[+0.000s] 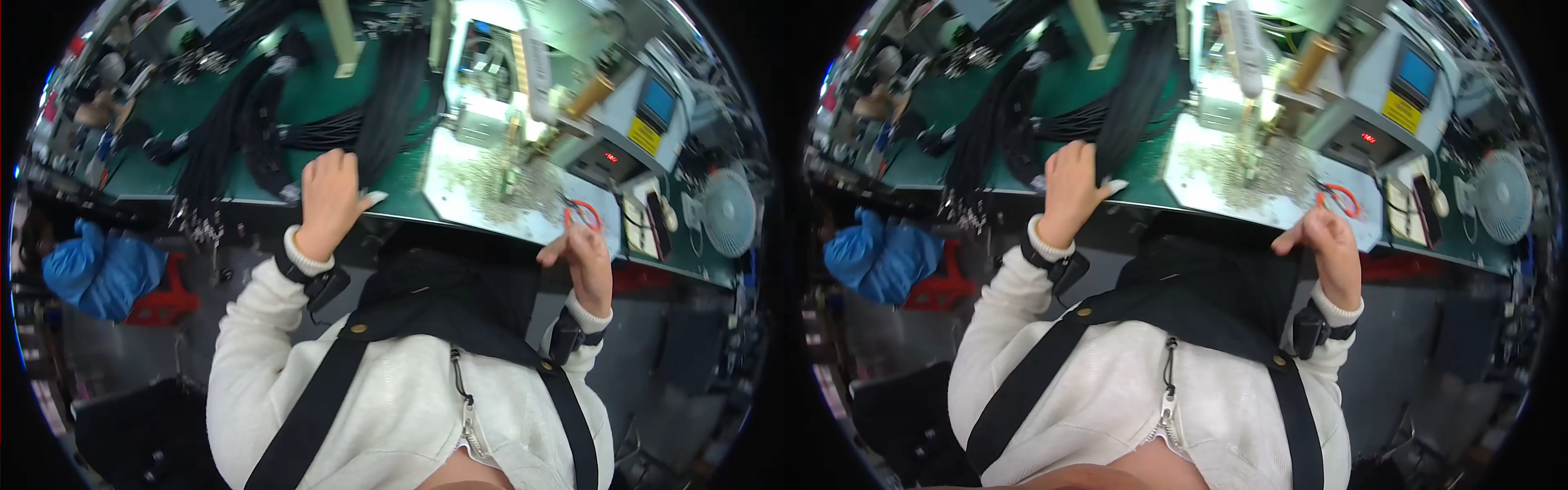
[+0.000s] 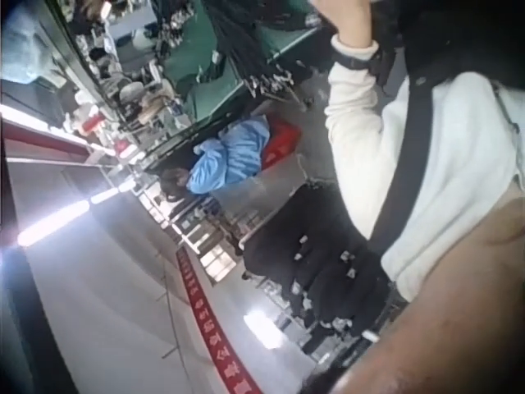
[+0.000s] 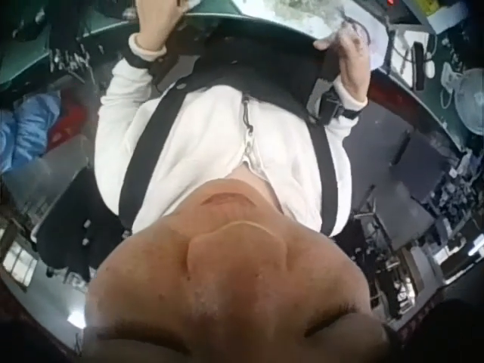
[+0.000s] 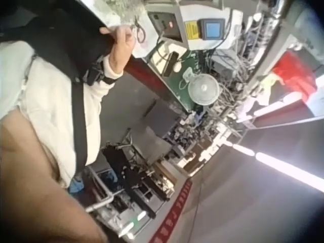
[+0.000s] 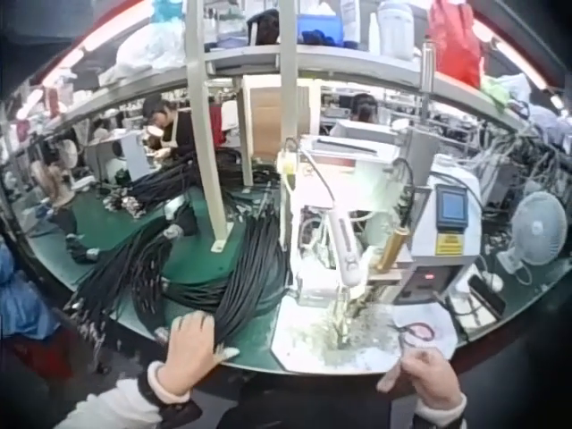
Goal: The person trims the ends of a wire with shears, picks up a bundle of cables, and wraps tape around it. They then pick the shears back up and trim the ends of the wires within the bundle one at a time.
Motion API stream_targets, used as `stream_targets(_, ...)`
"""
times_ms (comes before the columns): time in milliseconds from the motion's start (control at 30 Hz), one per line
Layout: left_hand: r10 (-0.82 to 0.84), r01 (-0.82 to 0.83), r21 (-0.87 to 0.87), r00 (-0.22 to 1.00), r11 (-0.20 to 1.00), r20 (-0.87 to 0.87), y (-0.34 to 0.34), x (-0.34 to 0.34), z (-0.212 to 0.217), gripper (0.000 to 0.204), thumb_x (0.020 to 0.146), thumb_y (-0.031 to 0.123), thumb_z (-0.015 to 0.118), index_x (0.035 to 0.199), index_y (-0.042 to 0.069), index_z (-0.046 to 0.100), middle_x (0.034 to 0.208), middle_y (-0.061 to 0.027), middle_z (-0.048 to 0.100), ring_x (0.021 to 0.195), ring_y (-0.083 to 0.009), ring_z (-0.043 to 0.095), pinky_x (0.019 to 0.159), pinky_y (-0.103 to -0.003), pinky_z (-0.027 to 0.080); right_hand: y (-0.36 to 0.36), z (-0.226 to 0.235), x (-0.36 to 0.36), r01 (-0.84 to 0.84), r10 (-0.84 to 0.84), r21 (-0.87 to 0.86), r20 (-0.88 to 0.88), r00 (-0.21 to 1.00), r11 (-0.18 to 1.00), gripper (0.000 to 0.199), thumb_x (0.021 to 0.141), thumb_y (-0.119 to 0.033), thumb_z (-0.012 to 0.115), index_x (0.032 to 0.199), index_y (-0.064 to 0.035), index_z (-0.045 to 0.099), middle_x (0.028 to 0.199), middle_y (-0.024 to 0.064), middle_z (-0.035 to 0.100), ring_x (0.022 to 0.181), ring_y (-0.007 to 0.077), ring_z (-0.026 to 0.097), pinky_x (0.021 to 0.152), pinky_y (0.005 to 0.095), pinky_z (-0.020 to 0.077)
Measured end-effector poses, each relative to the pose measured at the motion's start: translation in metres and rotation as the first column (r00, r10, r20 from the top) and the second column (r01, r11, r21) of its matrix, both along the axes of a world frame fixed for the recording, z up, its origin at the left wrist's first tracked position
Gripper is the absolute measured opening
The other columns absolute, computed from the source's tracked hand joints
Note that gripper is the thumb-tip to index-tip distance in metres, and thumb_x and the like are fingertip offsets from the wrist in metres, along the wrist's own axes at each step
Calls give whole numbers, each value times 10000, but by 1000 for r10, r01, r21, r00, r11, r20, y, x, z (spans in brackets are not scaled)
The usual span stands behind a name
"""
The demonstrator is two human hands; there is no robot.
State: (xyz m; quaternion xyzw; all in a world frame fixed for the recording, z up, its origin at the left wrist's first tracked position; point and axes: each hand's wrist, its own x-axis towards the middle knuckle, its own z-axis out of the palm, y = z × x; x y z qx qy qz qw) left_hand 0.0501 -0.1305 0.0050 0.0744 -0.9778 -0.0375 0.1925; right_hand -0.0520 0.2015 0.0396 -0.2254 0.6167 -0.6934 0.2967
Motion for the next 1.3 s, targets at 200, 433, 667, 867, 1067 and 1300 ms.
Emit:
stream_targets(200,285,-277,86,953,957,-105,19,-11,-27,497,595,153,694,1012,13,464,1007,-131,491,956,-300,464,804,-375,365,37,-23,-33,751,-437,206,-705,559,627,145,801,-130,567,820,13,553,723,114,592,681,209,583,646,299,442)
stream_targets(433,400,-393,72,900,917,-175,30,-18,-32,527,580,124,707,1040,40,463,1024,-107,482,974,-286,456,815,-375,365,41,-38,-48,799,133,429,-901,413,422,266,669,-72,634,902,3,531,842,132,576,767,264,564,684,346,452)
stream_targets(667,454,-442,105,855,891,-251,41,-24,-27,574,533,77,732,1047,66,477,1018,-73,476,970,-262,454,798,-367,365,49,-38,-63,694,187,512,-851,491,506,380,645,-50,630,993,11,490,881,146,568,800,261,560,696,338,458)
stream_targets(867,417,-414,71,869,908,-265,32,-27,-37,525,519,91,743,995,73,522,943,-44,497,921,-246,472,771,-362,365,68,-43,-69,584,-118,417,-736,666,696,346,689,-12,607,1011,10,483,905,109,558,816,175,554,717,281,457)
stream_targets(1067,355,-235,372,886,898,-298,15,-20,-26,386,580,60,714,928,45,548,812,-39,525,768,-199,516,680,-303,393,69,-32,-67,568,-401,186,-538,742,802,287,765,-42,580,1031,-6,481,981,96,534,828,155,546,733,269,467)
stream_targets(1300,322,180,982,928,57,-189,-25,-6,4,224,680,23,641,881,-21,555,755,-32,569,702,-129,522,606,-263,415,73,-20,-62,377,-378,-221,40,925,899,380,774,-142,634,1074,-33,428,972,93,529,947,239,528,808,407,478)
